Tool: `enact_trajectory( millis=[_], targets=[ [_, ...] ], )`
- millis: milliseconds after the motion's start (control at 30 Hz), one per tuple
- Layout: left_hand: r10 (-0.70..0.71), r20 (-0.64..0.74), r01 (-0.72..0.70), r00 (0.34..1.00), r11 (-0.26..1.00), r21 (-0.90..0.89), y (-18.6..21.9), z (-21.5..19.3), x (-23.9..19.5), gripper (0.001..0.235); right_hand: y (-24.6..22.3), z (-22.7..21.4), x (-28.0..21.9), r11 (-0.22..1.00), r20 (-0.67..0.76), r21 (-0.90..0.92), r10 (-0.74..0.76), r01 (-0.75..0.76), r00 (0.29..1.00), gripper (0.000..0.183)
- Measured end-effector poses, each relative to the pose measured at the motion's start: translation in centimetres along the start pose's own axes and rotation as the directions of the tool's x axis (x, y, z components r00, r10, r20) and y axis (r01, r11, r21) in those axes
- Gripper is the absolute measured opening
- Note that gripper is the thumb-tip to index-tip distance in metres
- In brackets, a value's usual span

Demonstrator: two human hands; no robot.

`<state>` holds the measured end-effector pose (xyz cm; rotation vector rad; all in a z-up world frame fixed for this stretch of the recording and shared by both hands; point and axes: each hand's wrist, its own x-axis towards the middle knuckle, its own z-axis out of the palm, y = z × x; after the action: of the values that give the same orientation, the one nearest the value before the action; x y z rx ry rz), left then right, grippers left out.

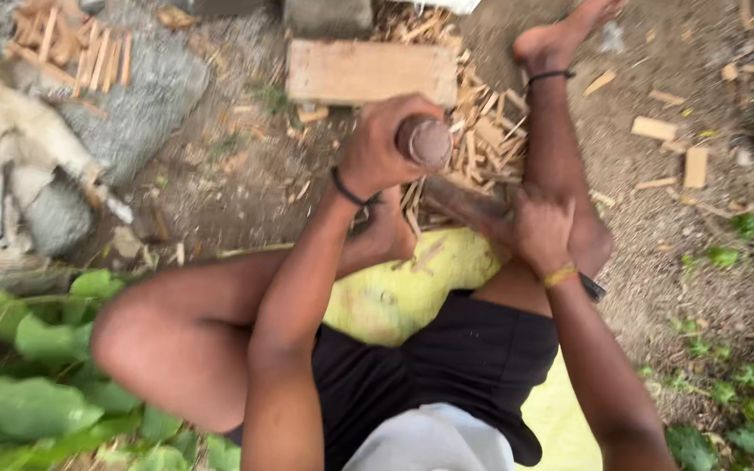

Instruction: The person sits on a yellow sack outdoors and splits small pieces of wood into thin slivers. They use a wooden mallet to strike a metal chisel placed on the wood, which rests on a larger wooden block. The resulting wood chips accumulate on the ground.

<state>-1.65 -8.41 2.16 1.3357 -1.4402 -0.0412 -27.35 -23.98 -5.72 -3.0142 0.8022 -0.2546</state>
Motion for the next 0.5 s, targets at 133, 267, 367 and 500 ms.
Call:
enact_trajectory(
  millis=[133,267,367,500],
  targets=[
    [0.032,0.008,-0.032,0.999,0.999,-0.014,1.5,1.1,0.6,0.052,-0.9,3.7,5.8,0.954,-0.255,0.244,-0.109,0.173,0.961,0.051],
    [0.084,0.056,-0.091,0.995,0.986,0.137,4.3,0.8,-0.1,0.046,-5.3,9.4,12.7,0.849,0.078,0.518,-0.164,0.101,0.983,0.051],
    [0.069,0.044,-0.077,0.997,0.976,0.203,5.4,-1.4,-0.1,0.045,-7.3,12.6,15.9,0.810,0.194,0.584,-0.205,0.055,0.959,0.051],
    [0.013,-0.012,-0.011,1.000,0.983,0.181,6.5,-2.3,0.2,0.044,-5.8,14.3,15.6,0.813,0.319,0.582,-0.194,-0.031,0.928,0.051]
  ],
)
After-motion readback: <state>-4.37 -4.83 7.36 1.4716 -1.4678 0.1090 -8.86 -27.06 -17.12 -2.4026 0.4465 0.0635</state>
